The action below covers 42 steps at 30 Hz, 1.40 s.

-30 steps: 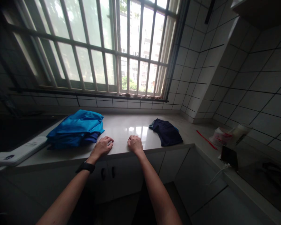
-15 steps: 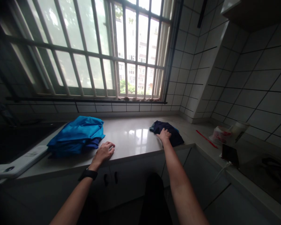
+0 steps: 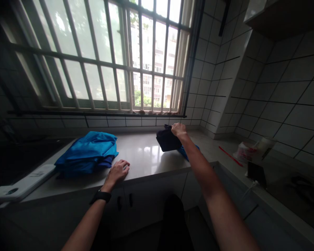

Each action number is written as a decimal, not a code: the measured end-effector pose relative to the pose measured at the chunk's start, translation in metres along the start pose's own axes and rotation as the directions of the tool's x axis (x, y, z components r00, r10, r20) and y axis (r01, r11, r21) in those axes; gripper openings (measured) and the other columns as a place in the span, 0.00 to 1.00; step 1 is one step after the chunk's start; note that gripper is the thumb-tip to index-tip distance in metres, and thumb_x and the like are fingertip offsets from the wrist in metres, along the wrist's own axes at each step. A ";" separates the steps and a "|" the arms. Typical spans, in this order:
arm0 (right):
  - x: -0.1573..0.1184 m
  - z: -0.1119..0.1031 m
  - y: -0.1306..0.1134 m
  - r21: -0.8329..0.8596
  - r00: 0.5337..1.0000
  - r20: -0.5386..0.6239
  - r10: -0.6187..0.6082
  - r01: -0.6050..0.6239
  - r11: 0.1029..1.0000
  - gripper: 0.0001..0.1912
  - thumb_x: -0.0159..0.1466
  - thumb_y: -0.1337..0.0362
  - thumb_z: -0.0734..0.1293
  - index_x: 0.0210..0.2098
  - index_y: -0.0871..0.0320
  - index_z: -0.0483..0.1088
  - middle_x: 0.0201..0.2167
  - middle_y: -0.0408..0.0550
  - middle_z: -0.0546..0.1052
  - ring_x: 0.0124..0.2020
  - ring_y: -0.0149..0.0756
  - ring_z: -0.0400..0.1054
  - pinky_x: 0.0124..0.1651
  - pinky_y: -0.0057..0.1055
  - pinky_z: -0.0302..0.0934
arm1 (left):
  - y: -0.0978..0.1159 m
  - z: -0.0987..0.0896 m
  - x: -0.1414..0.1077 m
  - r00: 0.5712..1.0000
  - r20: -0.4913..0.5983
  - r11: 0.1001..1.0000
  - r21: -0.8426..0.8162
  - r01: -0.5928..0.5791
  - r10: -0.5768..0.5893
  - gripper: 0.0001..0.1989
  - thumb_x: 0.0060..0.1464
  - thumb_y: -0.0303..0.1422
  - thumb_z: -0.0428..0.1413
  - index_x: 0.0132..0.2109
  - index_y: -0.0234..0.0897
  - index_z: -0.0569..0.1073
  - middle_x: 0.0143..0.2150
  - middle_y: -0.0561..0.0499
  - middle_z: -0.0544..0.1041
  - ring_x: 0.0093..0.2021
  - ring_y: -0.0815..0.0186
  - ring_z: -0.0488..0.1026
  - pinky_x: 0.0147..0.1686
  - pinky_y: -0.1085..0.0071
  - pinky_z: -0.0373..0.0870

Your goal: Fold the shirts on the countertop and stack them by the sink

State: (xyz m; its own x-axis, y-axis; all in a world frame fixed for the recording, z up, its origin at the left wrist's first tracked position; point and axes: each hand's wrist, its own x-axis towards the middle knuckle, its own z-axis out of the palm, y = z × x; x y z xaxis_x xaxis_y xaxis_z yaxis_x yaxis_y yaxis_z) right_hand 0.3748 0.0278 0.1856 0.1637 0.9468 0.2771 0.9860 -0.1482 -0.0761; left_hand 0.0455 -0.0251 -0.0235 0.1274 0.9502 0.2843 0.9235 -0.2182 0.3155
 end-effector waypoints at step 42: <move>-0.026 0.001 -0.071 0.427 0.977 -0.193 -0.088 0.165 0.889 0.27 0.79 0.56 0.48 0.60 0.55 0.72 0.56 0.55 0.79 0.58 0.46 0.72 0.57 0.33 0.62 | 0.000 -0.003 -0.002 0.999 -0.019 0.995 -0.096 -0.032 0.030 0.14 0.61 0.31 0.51 0.43 0.38 0.82 0.51 0.43 0.79 0.53 0.56 0.75 0.56 0.62 0.69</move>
State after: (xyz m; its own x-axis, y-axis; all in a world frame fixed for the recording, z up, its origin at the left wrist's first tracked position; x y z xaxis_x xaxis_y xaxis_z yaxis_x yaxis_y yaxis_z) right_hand 0.3004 0.0143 0.1829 0.0791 0.8830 0.4627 0.8902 0.1463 -0.4315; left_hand 0.0436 -0.0280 -0.0215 0.1480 0.9388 0.3112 0.8799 -0.2686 0.3920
